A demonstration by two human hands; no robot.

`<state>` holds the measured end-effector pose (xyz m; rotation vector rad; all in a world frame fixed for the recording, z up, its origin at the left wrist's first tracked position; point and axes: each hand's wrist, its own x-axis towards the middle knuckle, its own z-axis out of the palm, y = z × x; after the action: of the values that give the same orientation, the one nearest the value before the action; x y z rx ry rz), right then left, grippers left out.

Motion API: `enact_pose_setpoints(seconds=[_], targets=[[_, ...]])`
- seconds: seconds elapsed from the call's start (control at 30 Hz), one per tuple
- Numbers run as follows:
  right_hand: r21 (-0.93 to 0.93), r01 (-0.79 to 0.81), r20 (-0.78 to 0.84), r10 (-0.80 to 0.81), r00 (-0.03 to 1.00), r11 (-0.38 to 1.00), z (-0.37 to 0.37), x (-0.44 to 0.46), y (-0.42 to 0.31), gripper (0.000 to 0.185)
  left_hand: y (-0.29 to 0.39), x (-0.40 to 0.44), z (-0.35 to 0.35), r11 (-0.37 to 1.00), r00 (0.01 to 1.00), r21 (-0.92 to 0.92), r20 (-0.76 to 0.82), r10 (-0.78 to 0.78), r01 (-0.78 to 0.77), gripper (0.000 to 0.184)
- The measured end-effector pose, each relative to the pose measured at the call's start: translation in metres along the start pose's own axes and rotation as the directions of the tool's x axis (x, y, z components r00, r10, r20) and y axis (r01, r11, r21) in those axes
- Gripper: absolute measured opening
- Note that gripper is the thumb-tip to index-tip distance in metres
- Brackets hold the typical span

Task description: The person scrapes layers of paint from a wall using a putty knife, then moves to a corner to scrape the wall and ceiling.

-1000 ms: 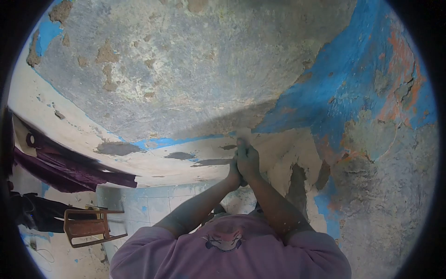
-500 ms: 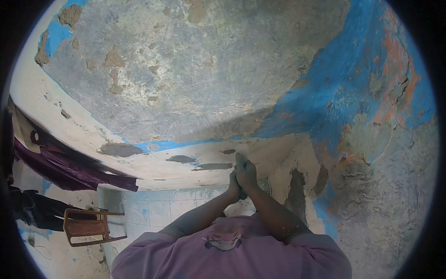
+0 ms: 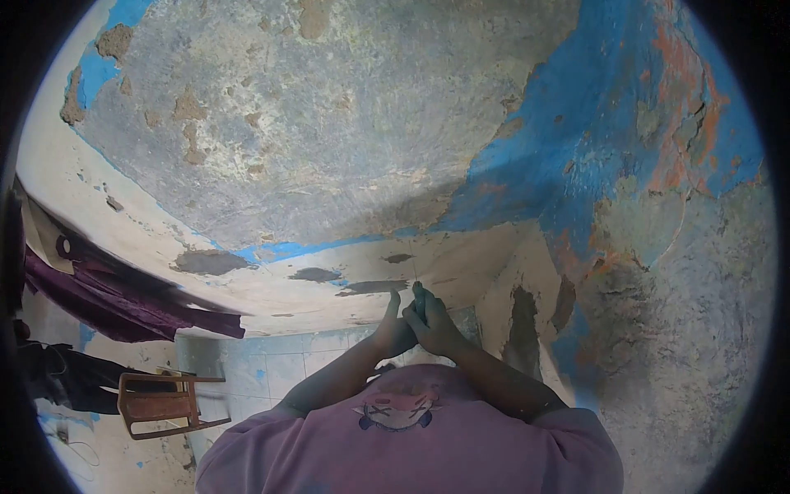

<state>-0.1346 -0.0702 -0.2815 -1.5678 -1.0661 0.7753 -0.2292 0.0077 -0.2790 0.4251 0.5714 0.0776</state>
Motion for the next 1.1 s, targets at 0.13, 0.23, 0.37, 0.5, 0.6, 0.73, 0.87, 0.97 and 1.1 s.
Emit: enact_pose_setpoints(seconds=[0.13, 0.23, 0.37, 0.5, 0.6, 0.73, 0.87, 0.97, 1.1], targets=[[0.141, -0.061, -0.003, 0.062, 0.998, 0.988, -0.006, -0.002, 0.026, 0.038, -0.004, 0.011, -0.026, 0.875, 0.976, 0.477, 0.142, -0.164, 0.077, 0.078], [0.464, -0.267, 0.119, 0.240, 0.964, 0.845, -0.029, 0.002, 0.002, 0.037, 0.018, 0.021, -0.040, 0.717, 0.971, 0.688, 0.073, -0.226, 0.115, 0.069], [0.689, -0.399, 0.216, 0.354, 0.910, 0.606, -0.049, 0.004, -0.003, 0.033, 0.035, 0.026, -0.020, 0.702, 0.999, 0.712, -0.005, 0.033, -0.019, 0.061], [0.697, -0.529, 0.366, 0.394, 0.843, 0.484, -0.036, 0.008, 0.023, 0.033, 0.016, 0.043, 0.015, 0.752, 0.942, 0.580, 0.091, 0.322, -0.313, 0.055], [0.771, -0.481, 0.282, 0.453, 0.846, 0.417, -0.021, 0.007, 0.031, 0.033, 0.004, 0.052, 0.020, 0.812, 0.951, 0.506, 0.062, 0.304, -0.292, 0.049], [0.740, -0.423, 0.199, 0.430, 0.880, 0.523, -0.017, 0.012, 0.029, 0.034, 0.002, 0.062, 0.021, 0.641, 0.874, 0.730, -0.128, 0.468, -0.236, 0.056], [0.626, -0.296, 0.069, 0.327, 0.943, 0.722, -0.012, 0.027, 0.030, 0.037, 0.023, 0.059, 0.040, 0.733, 0.863, 0.617, -0.167, 0.477, -0.286, 0.053], [0.619, -0.309, 0.094, 0.323, 0.942, 0.722, -0.015, 0.026, 0.018, 0.039, 0.022, 0.053, 0.043, 0.708, 0.828, 0.627, -0.173, 0.533, -0.325, 0.052], [0.593, -0.295, 0.075, 0.313, 0.947, 0.750, -0.008, 0.021, 0.026, 0.041, 0.019, 0.057, 0.032, 0.612, 0.817, 0.712, -0.094, 0.569, -0.345, 0.051]])
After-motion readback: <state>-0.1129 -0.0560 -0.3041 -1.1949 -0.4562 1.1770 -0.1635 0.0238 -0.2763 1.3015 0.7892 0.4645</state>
